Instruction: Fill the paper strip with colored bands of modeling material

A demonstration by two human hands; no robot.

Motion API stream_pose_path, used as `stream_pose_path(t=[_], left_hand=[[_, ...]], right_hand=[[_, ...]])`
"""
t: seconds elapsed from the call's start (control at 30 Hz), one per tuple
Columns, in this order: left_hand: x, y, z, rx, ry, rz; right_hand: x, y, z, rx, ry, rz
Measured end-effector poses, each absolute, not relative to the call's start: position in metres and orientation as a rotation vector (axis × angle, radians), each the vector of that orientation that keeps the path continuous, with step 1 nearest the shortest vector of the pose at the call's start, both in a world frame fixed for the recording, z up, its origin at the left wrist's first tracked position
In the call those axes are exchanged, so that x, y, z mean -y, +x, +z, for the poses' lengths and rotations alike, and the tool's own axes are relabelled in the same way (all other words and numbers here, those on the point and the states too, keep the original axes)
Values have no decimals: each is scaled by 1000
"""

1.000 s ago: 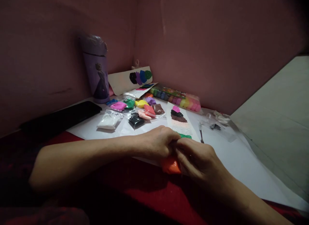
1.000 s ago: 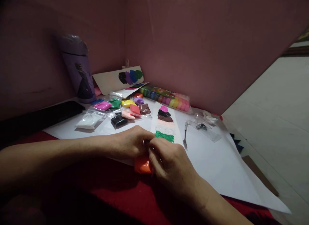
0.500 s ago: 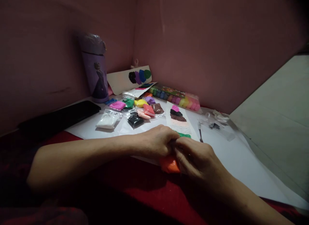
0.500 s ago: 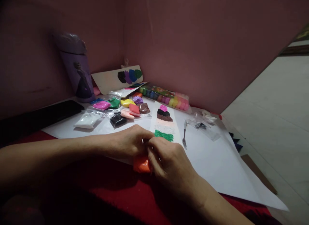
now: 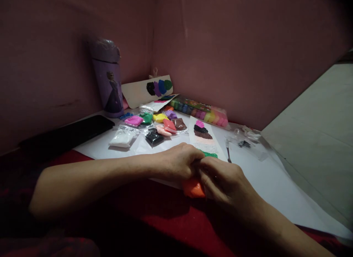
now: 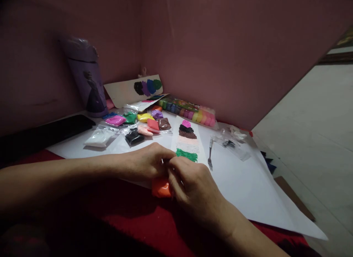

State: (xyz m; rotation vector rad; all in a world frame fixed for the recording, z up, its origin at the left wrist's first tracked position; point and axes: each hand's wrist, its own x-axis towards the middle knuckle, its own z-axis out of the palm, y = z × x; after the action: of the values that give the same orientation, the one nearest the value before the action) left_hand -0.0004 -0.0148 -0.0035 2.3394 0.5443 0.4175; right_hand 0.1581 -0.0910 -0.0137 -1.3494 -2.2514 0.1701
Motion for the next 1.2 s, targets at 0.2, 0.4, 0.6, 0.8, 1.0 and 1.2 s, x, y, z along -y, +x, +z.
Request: stream_pose_path(t=[0.2,0.4,0.6,0.8,1.0,1.2], left_hand=[[13,0,-5,-532,2337,425],[14,0,-5,-532,2337,423],[14,0,-4,-529,2337,428],[14,0,-4,-539,2341,415],[13,0,-5,-544,2347,420],[13,0,-5,-532,2352,427]], right_hand=[[91,159,-15,2244,-1355,187],[92,158,-13,2245,-1363,200],[91,158,-13,2247,-1364,203],[91,159,-15,2243,-1359,201],[91,159,-15,2244,-1358,197],[91,158,-14,2238,-1362,203]])
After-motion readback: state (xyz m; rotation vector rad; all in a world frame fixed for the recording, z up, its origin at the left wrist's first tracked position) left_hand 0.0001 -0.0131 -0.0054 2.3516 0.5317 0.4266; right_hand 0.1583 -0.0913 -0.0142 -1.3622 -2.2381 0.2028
